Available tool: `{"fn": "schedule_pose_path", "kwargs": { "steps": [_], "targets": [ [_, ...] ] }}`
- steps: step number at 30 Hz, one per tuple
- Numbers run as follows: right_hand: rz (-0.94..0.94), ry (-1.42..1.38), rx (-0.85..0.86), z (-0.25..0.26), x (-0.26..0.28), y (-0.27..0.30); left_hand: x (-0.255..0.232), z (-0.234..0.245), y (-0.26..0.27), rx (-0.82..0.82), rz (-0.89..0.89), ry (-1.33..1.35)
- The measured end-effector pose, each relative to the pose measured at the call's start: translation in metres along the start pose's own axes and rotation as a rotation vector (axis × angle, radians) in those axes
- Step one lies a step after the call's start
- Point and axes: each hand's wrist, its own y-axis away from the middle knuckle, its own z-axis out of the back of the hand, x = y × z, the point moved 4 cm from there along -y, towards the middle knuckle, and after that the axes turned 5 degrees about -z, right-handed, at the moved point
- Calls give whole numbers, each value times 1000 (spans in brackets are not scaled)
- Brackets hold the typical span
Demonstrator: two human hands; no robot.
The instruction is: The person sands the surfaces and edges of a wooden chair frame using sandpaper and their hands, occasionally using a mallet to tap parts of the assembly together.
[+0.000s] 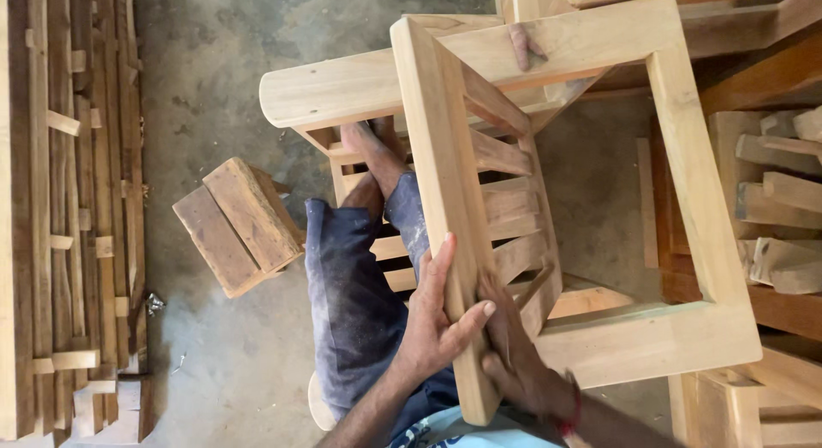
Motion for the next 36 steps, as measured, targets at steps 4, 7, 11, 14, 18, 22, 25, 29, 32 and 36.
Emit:
{"fn": "schedule_pose_path", "kwargs": {
  "steps": [4, 7, 11, 14, 18, 22, 25, 29, 32, 36],
  "targets": [
    [-34, 127, -26, -12, 2, 27, -5, -3, 7, 1, 21, 23],
    [87, 86, 1, -9, -6, 21, -5, -8, 15, -44, 7, 11],
    [111, 7, -1, -3, -19, 14, -1, -15, 20, -80, 14, 64],
    [133, -37, -3, 1, -24, 14, -3, -19, 16, -109, -31, 106],
    [118, -138, 16, 1, -35, 18, 2, -19, 15, -131, -67, 115],
    [166, -46, -45, -4, -45, 25, 4, -19, 21, -132, -37, 129],
    [156, -76, -37, -6, -50, 31, 4, -19, 18, -136, -63, 149],
    [122, -81, -54, -7, -52, 32, 7, -16, 18, -115, -70, 179],
    [90, -131, -62, -7, -48, 29, 8, -15, 19, -116, -86, 148],
    [39, -195, -53, -7, -41, 23, 9, -15, 18, -111, -67, 147]
  ]
}}
